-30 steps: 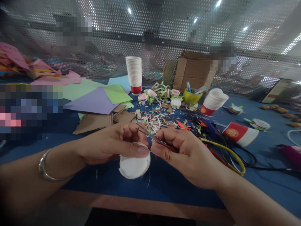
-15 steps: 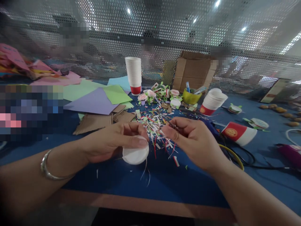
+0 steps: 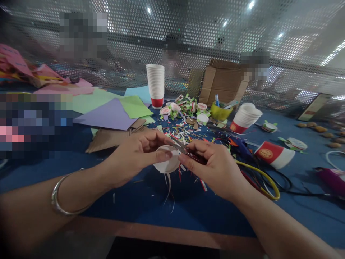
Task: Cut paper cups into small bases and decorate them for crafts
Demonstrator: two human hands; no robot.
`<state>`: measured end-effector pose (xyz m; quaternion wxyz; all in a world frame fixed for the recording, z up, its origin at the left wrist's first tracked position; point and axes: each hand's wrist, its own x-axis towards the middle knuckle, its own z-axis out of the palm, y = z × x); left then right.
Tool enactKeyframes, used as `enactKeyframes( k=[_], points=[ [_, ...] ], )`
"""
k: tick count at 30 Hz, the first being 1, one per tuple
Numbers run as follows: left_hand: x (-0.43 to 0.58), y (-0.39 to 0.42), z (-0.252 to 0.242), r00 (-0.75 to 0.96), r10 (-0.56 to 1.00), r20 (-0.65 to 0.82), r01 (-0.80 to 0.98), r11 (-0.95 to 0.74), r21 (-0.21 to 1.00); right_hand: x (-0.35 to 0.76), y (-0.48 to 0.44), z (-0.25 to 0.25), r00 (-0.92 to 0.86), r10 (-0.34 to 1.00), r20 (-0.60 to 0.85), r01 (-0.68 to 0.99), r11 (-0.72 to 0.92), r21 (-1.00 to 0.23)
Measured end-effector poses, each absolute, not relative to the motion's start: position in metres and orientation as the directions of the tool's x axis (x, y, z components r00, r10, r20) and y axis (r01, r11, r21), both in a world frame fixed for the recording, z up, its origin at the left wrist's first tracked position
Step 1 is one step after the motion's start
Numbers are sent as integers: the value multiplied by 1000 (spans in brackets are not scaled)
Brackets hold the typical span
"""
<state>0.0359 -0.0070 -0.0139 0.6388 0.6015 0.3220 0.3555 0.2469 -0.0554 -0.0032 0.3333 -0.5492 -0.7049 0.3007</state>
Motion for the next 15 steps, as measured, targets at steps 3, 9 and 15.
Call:
enactKeyframes(
  k=[3,9,15],
  points=[
    [38,-8,-12,568,822,-40,-165,161,973,245,-55,0,-146,977,155,581,211,-786],
    [36,-7,-8,673,733,-102,-228,337,913,245,-56,4,-97,971,220,585,234,-776],
    [37,-8,-5,688,703,-180,-240,454,858,246,-56,2,-88,971,221,562,231,-794]
  ],
)
